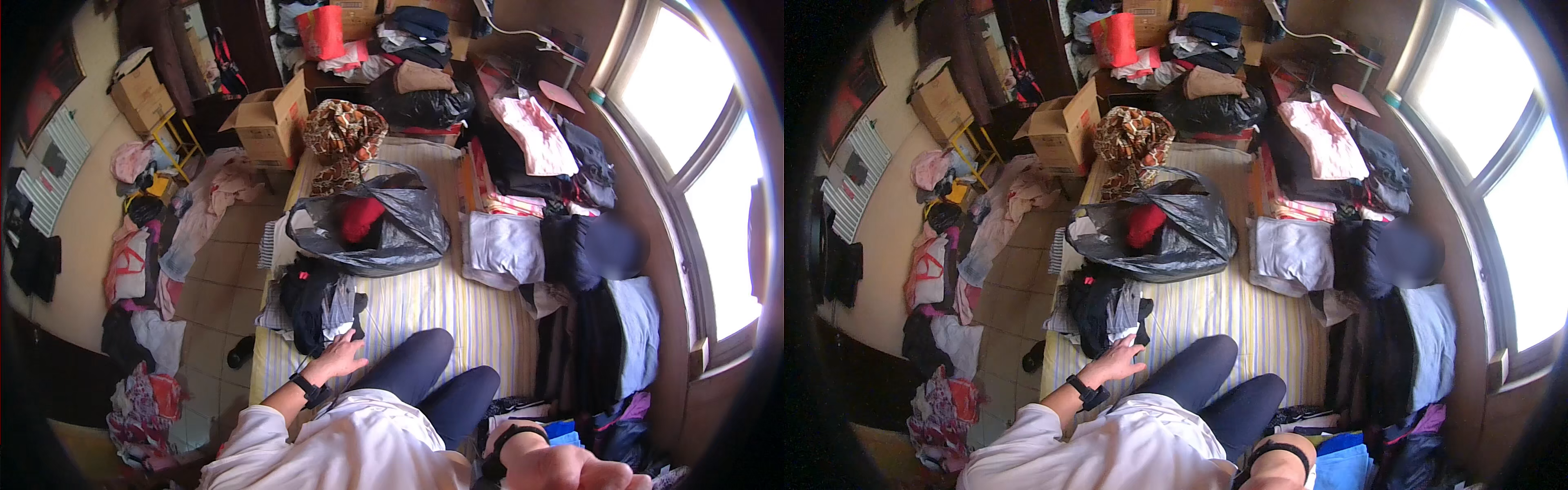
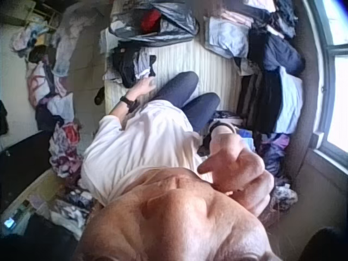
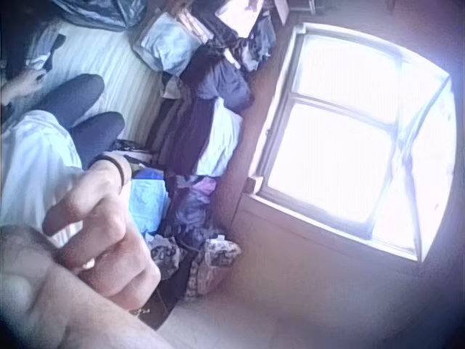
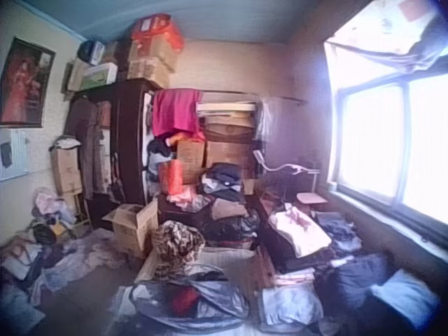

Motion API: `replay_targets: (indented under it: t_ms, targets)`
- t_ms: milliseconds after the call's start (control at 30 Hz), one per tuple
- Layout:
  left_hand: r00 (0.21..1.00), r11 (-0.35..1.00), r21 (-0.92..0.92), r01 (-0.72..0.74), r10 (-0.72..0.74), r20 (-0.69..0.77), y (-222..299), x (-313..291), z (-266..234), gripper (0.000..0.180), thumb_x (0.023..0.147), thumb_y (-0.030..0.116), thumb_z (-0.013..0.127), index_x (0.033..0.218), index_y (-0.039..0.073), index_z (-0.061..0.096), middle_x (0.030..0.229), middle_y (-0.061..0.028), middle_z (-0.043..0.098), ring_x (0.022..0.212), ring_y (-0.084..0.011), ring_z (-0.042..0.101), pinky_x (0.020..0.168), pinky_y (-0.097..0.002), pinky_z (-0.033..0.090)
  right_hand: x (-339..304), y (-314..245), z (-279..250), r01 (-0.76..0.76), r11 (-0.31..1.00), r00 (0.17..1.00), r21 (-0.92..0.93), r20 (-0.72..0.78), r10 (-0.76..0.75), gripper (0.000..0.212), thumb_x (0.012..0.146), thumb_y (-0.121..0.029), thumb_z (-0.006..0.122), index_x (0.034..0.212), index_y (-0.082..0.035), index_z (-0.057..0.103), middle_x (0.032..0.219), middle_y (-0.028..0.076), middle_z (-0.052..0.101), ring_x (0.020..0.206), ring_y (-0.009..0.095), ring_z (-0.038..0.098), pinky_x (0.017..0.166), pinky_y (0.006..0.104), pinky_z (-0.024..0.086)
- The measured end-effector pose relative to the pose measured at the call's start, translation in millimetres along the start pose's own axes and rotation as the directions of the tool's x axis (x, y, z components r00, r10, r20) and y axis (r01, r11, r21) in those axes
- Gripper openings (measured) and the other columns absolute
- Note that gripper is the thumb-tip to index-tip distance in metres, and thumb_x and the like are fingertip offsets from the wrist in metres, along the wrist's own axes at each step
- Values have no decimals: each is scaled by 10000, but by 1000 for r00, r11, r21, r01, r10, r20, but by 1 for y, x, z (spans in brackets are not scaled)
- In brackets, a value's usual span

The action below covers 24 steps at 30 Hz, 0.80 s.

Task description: Folding various items of clothing, including shirts and pants, and organizing them on a bed.

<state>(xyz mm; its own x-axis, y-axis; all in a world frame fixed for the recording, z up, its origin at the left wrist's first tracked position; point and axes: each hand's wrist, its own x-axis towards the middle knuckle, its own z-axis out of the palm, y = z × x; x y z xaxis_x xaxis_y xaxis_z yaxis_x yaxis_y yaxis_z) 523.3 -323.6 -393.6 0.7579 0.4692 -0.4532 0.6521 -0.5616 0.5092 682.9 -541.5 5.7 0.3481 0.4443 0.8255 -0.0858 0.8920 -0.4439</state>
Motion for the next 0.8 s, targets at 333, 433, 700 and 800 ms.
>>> replay_targets:
  t_ms: [333, 433, 700, 800]
  targets:
    - [677, 933, -311, -183, -109, -727, -79, 44, -87, 896, 803, 274, 746, 1452, -21, 204, 1480, -291, 254, 1375, -417, 286, 1111, -458, 310, -13, 215, -86, -350, 692, 929, -631, -139, 344, 273, 798, -46, 663, 1037, 38, 560, 1036, 124, 594, 901, 220, 554, 840, 326, 454]
    - [692, 708, -609, -358, -237, -682, -50, 63, -154, 861, 821, 236, 744, 1454, -14, 217, 1445, -250, 307, 1331, -366, 341, 1069, -427, 351, -18, 333, -155, -394, 510, 907, -764, -235, 349, 396, 802, -13, 682, 1170, -23, 537, 1083, 93, 568, 1047, 224, 563, 893, 333, 447]
    - [653, 640, -633, -435, -261, -711, -64, 98, -191, 178, 963, 130, 570, 1026, -35, 592, 932, -88, 643, 887, -151, 593, 849, -289, 457, -58, 478, -219, -208, -38, 710, -977, -178, 682, 600, 720, -181, 782, 1249, -82, 518, 1021, 135, 640, 1041, 344, 573, 973, 462, 382]
    - [737, 284, -781, -555, -268, -621, -53, 102, -198, 208, 1005, 131, 506, 883, -14, 594, 703, -15, 569, 636, -83, 527, 681, -251, 476, -72, 463, -250, -356, -96, 594, -930, -304, 744, 305, 798, -186, 732, 1064, -64, 645, 806, 105, 672, 811, 285, 641, 832, 396, 458]
